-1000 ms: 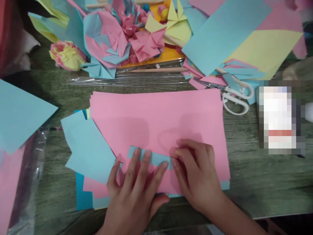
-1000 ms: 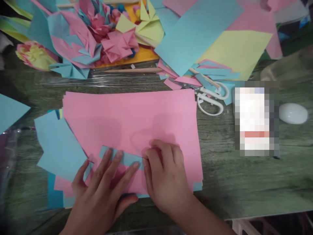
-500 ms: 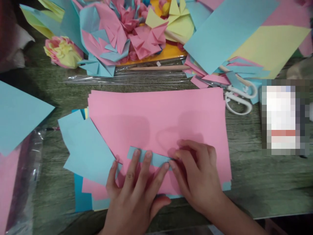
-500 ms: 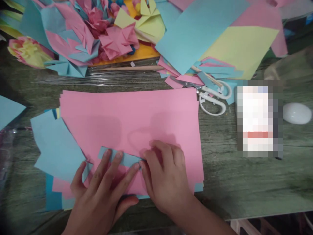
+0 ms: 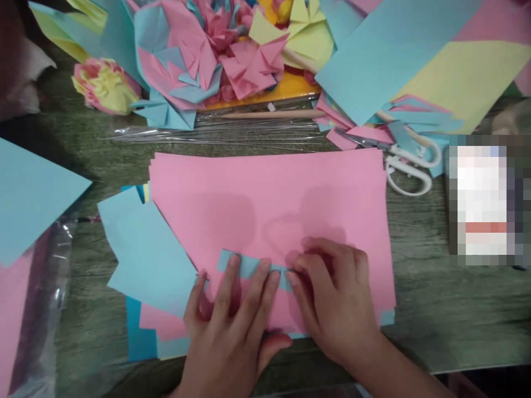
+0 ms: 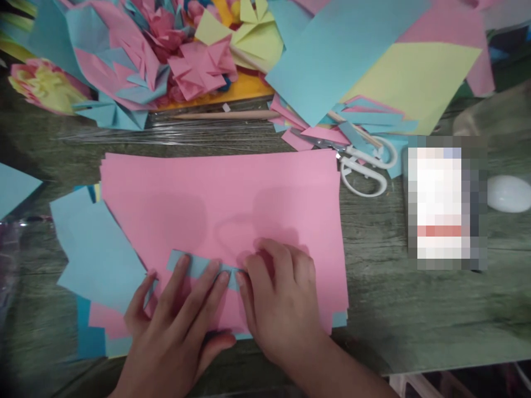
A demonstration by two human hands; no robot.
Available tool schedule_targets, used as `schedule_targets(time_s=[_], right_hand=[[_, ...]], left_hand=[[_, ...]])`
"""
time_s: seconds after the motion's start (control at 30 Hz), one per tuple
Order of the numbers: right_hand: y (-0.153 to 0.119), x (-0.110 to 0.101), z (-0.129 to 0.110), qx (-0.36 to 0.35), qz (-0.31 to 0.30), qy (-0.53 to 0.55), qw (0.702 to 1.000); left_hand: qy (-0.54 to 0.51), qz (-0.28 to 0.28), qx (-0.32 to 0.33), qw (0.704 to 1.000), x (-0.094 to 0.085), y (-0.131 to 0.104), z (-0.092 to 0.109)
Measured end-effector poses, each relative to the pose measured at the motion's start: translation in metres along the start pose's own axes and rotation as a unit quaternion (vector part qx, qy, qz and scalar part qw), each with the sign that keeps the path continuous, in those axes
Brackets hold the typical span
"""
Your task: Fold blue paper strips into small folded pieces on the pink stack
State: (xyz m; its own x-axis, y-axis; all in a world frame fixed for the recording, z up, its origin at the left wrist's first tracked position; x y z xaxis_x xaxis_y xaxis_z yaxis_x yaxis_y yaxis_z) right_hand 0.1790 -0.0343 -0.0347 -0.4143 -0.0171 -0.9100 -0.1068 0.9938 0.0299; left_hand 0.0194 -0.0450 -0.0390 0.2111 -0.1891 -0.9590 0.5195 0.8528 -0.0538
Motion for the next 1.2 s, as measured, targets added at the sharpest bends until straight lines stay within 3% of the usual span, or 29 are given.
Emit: schedule_targets(time_s=[1.2], right_hand=[[-0.0002,0.004,0.0002,-0.001,0.014,-0.015,1.0]], left_hand=[[0.002,0.014,0.003,1.0,-0.0007,0.0022,0.0008]])
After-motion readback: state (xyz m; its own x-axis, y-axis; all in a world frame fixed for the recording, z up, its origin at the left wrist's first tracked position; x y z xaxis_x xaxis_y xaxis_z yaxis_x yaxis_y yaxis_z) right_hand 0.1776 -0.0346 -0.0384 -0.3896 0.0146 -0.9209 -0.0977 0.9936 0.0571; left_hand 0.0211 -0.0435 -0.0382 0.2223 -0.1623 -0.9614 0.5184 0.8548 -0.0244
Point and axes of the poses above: each hand's wrist, its own y-axis towards the middle knuckle, its own x-axis out of the palm, z = x × y, the point moved 1 cm from there along y, towards the middle knuckle, and after that the axes turned 4 degrees about -x, right-handed, at the moved point
